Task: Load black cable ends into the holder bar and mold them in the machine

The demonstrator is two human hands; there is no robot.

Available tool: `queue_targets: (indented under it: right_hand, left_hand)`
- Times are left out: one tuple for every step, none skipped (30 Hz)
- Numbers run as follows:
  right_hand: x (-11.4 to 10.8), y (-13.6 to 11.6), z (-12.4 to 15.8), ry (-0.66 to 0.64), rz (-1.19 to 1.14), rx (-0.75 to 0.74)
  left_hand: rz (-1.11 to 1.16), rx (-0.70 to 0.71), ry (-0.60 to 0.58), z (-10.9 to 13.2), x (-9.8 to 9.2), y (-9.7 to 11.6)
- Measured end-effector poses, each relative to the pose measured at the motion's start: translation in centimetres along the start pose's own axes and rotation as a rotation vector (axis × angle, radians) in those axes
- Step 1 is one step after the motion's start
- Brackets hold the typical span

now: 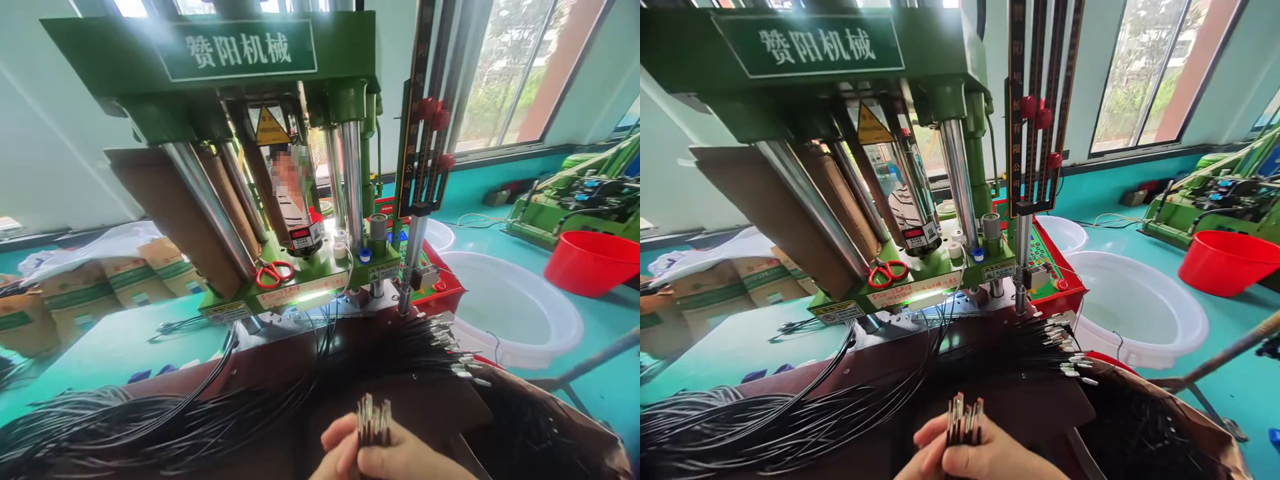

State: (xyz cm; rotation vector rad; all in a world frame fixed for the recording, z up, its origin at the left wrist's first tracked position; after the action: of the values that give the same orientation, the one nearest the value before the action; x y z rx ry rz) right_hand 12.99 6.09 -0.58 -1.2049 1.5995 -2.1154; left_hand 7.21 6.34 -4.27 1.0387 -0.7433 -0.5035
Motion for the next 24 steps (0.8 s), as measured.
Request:
queue_targets:
  right_hand:
    - [-0.4, 0.2, -0.2, 0.017, 0.003, 0.002]
    - [-0.9, 0.1, -0.4, 0.028, -0.007, -0.02]
    - [-1.4, -0.3, -0.6, 0.031, -0.031, -0.049]
    - [-2.0, -1.0, -0.8, 0.033, -0.061, -0.085]
    - [-2.5, -2.0, -1.0, 0.024, -0.079, -0.126]
    - [-2.9, -3.2, -1.1, 0.009, -0.067, -0.164]
    - [-3.2, -4.6, -1.2, -0.009, -0.007, -0.197]
    - [-3.2, -6.0, -1.3, -0.036, 0.101, -0.218]
    - [-3.1, -7.1, -1.4, -0.066, 0.23, -0.21]
    - [-2.9, -7.8, -1.5, -0.093, 0.359, -0.177]
    - [-2.7, -8.2, -1.6, -0.117, 0.474, -0.126]
    - [-2.7, -8.3, -1.7, -0.127, 0.574, -0.074]
    - [-2.7, -8.3, -1.8, -0.127, 0.654, -0.027]
    - [-2.8, -8.1, -1.7, -0.117, 0.71, 0.021]
    - [-2.9, -7.8, -1.7, -0.106, 0.742, 0.075]
    - [-3.1, -7.4, -1.5, -0.089, 0.756, 0.127]
    - [-3.3, -7.0, -1.3, -0.073, 0.776, 0.167]
    - [-3.4, -6.8, -1.1, -0.062, 0.808, 0.185]
    - [-3.4, -6.8, -0.9, -0.057, 0.853, 0.181]
    - [-3.3, -7.0, -0.7, -0.057, 0.907, 0.159]
    - [-3.1, -7.2, -0.6, -0.059, 0.96, 0.132]
    - [-3.1, -7.3, -0.5, -0.064, 0.999, 0.11]
    - [-3.2, -7.4, -0.6, -0.074, 1.019, 0.101]
    - [-3.4, -7.4, -0.8, -0.084, 1.031, 0.097]
  left_hand:
    - [0.039, 0.044, -0.002, -0.3, 0.3, 0.0]
    - [0.079, 0.082, -0.006, -0.7, 0.7, -0.1]
    - [0.115, 0.12, -0.011, -1.1, 1.1, 0.0]
    - [0.14, 0.151, -0.013, -1.5, 1.4, 0.1]
    - [0.154, 0.176, -0.011, -1.9, 1.7, 0.2]
    - [0.155, 0.193, -0.008, -2.3, 1.9, 0.4]
    - [0.143, 0.197, -0.004, -2.6, 2.1, 0.6]
    - [0.127, 0.19, -0.003, -2.9, 2.3, 0.7]
    - [0.111, 0.172, 0.0, -3.1, 2.6, 0.8]
    - [0.102, 0.147, 0.003, -3.3, 2.7, 0.9]
    - [0.099, 0.125, 0.01, -3.5, 2.9, 0.9]
    - [0.105, 0.108, 0.026, -3.7, 3.0, 0.9]
    - [0.117, 0.101, 0.054, -3.8, 2.9, 1.0]
    - [0.133, 0.1, 0.084, -3.9, 2.9, 1.1]
    - [0.152, 0.102, 0.112, -4.0, 2.8, 1.1]
    - [0.171, 0.1, 0.128, -4.2, 2.9, 1.1]
    - [0.192, 0.097, 0.133, -4.3, 3.0, 1.1]
    - [0.211, 0.095, 0.124, -4.5, 3.2, 1.0]
    - [0.224, 0.096, 0.102, -4.7, 3.5, 1.0]
    - [0.232, 0.097, 0.078, -5.0, 3.7, 0.9]
    - [0.231, 0.1, 0.063, -5.1, 3.9, 0.9]
    - [0.224, 0.102, 0.06, -5.3, 3.8, 0.9]
    - [0.216, 0.102, 0.077, -5.5, 3.6, 0.8]
    - [0.211, 0.109, 0.113, -5.5, 3.2, 0.8]
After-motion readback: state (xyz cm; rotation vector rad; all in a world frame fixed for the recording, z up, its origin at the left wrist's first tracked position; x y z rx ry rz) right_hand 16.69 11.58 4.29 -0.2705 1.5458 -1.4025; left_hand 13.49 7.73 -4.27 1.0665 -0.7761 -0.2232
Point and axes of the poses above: each hand's wrist, its own z-axis away from the middle knuckle, its own x-axis out of the palm, y = z × x, the point moved 8 cm from there along -z, towards the middle knuckle, and after that the axes turned 11 degrees about -y, right-handed, at the moved point
